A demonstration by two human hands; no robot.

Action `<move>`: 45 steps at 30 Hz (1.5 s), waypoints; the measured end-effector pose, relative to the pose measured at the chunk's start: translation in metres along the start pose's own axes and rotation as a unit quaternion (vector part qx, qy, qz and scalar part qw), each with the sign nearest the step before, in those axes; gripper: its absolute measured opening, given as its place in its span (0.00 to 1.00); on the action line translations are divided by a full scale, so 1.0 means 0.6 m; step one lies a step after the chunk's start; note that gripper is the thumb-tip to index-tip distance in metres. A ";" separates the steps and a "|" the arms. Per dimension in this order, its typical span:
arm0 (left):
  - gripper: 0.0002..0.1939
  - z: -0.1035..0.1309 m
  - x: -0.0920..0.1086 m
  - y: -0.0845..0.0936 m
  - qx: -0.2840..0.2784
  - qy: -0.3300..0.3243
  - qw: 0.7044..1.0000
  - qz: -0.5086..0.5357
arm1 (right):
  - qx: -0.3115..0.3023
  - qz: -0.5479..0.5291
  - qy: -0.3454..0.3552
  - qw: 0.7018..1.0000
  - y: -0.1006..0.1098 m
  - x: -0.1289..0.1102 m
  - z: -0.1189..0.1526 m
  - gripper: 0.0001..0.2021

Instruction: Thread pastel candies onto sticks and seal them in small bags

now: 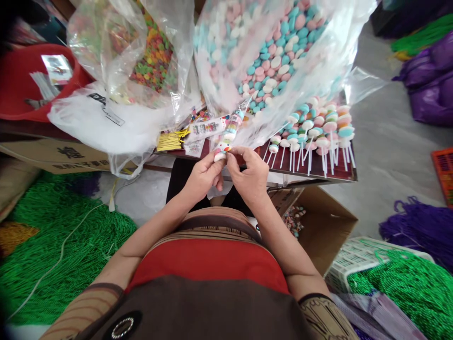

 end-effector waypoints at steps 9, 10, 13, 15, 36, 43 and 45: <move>0.22 0.003 0.005 -0.003 0.015 -0.008 1.000 0.014 | 0.002 -0.012 -0.034 0.999 -0.010 -0.007 0.007 0.05; 0.23 0.003 0.004 -0.003 0.017 -0.007 1.000 0.011 | 0.007 -0.009 -0.032 0.999 -0.011 -0.007 0.007 0.05; 0.22 0.004 -0.001 -0.005 0.019 -0.004 1.000 0.023 | 0.020 0.001 -0.017 1.000 -0.012 -0.007 0.007 0.04; 0.19 0.004 -0.004 -0.007 0.015 -0.002 0.998 0.055 | 0.026 0.011 -0.001 1.000 -0.011 -0.005 0.007 0.04; 0.25 -0.010 -0.006 0.021 0.116 -0.203 0.963 -0.132 | -0.012 -0.122 0.003 0.992 0.005 0.019 0.039 0.08; 0.23 0.004 -0.004 0.010 0.079 -0.175 0.970 -0.149 | -0.013 -0.050 -0.016 0.999 -0.007 0.029 0.041 0.06; 0.23 0.004 -0.008 0.007 0.054 -0.115 0.990 -0.068 | -0.007 -0.027 0.000 1.000 -0.008 0.029 0.041 0.04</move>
Point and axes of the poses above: each hand's wrist, its own z-axis away from the middle knuckle, its own y-axis out of the back of the hand, x = y × z, the point moved 3 cm from there along -z, towards the middle knuckle, and after that the axes turned 15 degrees about x, right-handed, at the moved point
